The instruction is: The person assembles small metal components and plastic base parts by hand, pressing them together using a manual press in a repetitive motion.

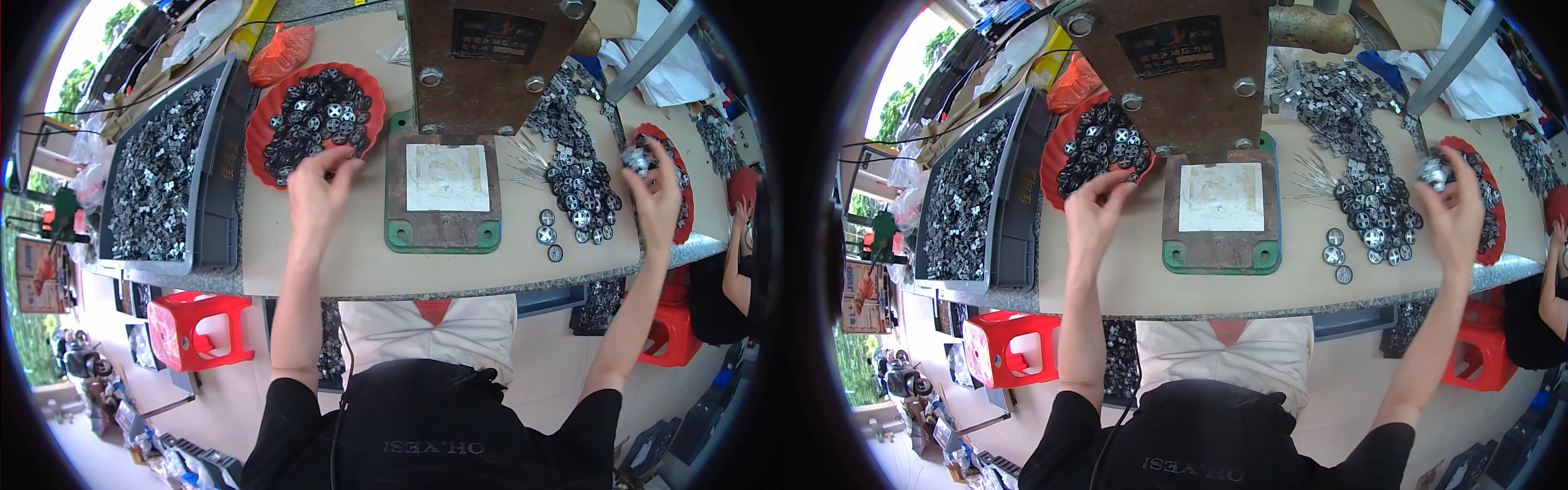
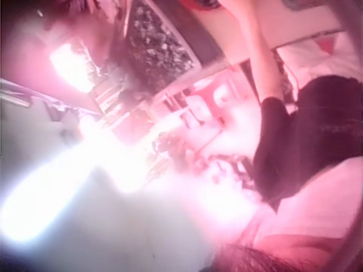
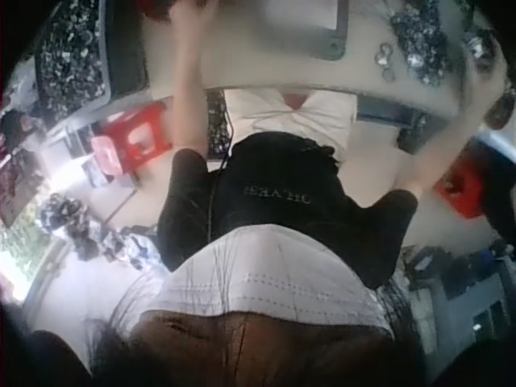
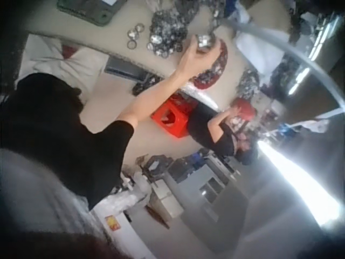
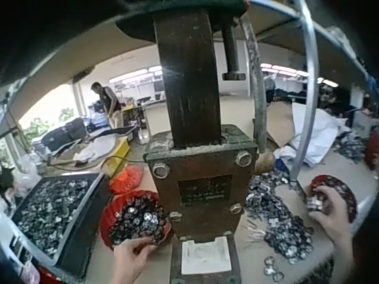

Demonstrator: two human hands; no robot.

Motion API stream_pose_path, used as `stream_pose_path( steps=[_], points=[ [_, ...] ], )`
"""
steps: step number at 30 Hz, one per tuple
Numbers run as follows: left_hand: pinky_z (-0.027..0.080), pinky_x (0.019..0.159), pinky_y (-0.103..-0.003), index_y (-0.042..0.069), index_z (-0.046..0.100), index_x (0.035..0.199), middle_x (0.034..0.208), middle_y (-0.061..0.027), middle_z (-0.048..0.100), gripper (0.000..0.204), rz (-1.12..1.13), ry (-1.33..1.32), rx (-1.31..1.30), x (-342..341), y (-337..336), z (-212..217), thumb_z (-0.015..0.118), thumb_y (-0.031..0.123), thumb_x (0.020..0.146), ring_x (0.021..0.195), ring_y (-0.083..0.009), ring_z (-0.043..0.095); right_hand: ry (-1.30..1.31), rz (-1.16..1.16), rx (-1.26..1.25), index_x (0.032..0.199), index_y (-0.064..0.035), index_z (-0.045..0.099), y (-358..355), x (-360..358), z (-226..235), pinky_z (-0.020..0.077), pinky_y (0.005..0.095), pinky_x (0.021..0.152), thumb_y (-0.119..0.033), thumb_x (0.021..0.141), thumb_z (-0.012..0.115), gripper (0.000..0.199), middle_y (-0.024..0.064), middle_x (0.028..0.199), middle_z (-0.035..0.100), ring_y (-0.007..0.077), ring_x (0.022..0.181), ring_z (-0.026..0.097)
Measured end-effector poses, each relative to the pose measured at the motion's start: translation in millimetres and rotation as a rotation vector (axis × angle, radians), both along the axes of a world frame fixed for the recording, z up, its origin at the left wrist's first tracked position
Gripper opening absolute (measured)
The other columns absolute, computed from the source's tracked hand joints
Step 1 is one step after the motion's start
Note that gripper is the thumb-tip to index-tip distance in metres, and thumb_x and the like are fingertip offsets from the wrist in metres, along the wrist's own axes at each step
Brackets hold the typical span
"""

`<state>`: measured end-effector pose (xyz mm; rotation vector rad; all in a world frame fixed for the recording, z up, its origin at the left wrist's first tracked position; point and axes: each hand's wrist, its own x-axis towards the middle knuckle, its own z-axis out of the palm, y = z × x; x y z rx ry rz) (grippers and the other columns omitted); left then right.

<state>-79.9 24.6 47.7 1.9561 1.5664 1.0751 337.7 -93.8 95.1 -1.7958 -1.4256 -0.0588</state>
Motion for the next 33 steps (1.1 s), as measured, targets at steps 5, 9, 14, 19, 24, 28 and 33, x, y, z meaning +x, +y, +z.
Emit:
stream_pose_path(
  steps=[5, 9, 14, 19, 24, 28, 33],
  points=[
    [0.048, 0.077, -0.037, 0.003, 0.071, 0.087, 0.079, -0.0142, 0.067, 0.018, -0.003, 0.295, 0.105, -20.2, 69.6, -29.2, 0.072, 0.014, 0.072, 0.081, -0.0299, 0.062, -0.213, -0.3, -0.022, 0.123, -0.0053, 0.055, -2.3, 103.3, 8.5, 0.043, 0.0257, 0.059, -0.015, 0.076, 0.072, 0.05, 0.006, 0.088, 0.06, 0.0109, 0.061, 0.048],
    [0.048, 0.081, -0.039, 0.007, 0.071, 0.091, 0.086, -0.0148, 0.066, 0.024, -0.057, 0.485, 0.034, -20.7, 76.8, -27.4, 0.075, 0.014, 0.068, 0.088, -0.0303, 0.06, -0.266, -0.222, 0.05, 0.116, -0.0042, 0.058, 4.9, 57.3, -6.6, 0.0465, 0.0299, 0.062, -0.015, 0.077, 0.071, 0.042, 0.0105, 0.098, 0.061, 0.0179, 0.062, 0.055],
    [0.049, 0.077, -0.041, 0.007, 0.069, 0.1, 0.085, -0.0167, 0.066, 0.026, -0.096, 0.513, 0.067, -18.4, 89.6, -35.6, 0.067, 0.009, 0.074, 0.084, -0.0327, 0.062, 0.027, 0.184, -0.278, 0.089, -0.0037, 0.066, 12.3, -48.9, -29.9, 0.047, 0.0311, 0.062, -0.01, 0.075, 0.069, 0.016, 0.0093, 0.08, 0.063, 0.021, 0.066, 0.06],
    [0.049, 0.075, -0.039, 0.005, 0.068, 0.1, 0.085, -0.0168, 0.066, 0.023, 0.037, 0.559, 0.162, -15.3, 72.7, -21.3, 0.063, 0.008, 0.078, 0.082, -0.0324, 0.062, -0.148, 0.242, -0.498, 0.08, -0.0028, 0.065, 35.9, -80.1, -56.5, 0.0489, 0.0405, 0.071, -0.006, 0.076, 0.062, 0.007, 0.011, 0.084, 0.064, 0.0301, 0.078, 0.063],
    [0.049, 0.064, -0.027, 0.0, 0.065, 0.106, 0.089, -0.012, 0.068, 0.021, 0.003, -0.102, 0.04, -21.3, 22.6, -7.6, 0.058, 0.007, 0.087, 0.072, -0.0182, 0.065, -0.263, 0.285, -0.554, 0.079, -0.0001, 0.063, 49.5, -83.8, -71.4, 0.0491, 0.0431, 0.072, -0.003, 0.076, 0.058, 0.006, 0.0151, 0.086, 0.064, 0.0332, 0.082, 0.063],
    [0.05, 0.063, -0.022, -0.005, 0.061, 0.11, 0.088, -0.0095, 0.066, 0.022, -0.227, -0.778, -0.321, -9.5, -40.5, -13.0, 0.056, 0.003, 0.09, 0.073, -0.0144, 0.065, -0.431, 0.251, -0.544, 0.085, 0.0001, 0.056, 39.9, -84.1, -77.4, 0.0486, 0.0438, 0.069, 0.0, 0.079, 0.056, 0.006, 0.017, 0.089, 0.059, 0.0357, 0.084, 0.061],
    [0.055, 0.07, -0.027, -0.005, 0.059, 0.112, 0.091, -0.0117, 0.067, 0.024, -0.252, -1.026, -0.591, 7.3, -91.7, -21.5, 0.057, 0.003, 0.089, 0.078, -0.0186, 0.068, -0.361, 0.261, -0.402, 0.088, -0.0008, 0.056, 14.0, -110.4, -47.9, 0.0472, 0.0406, 0.065, 0.0, 0.084, 0.053, 0.005, 0.0161, 0.086, 0.058, 0.036, 0.078, 0.059]
  ],
)
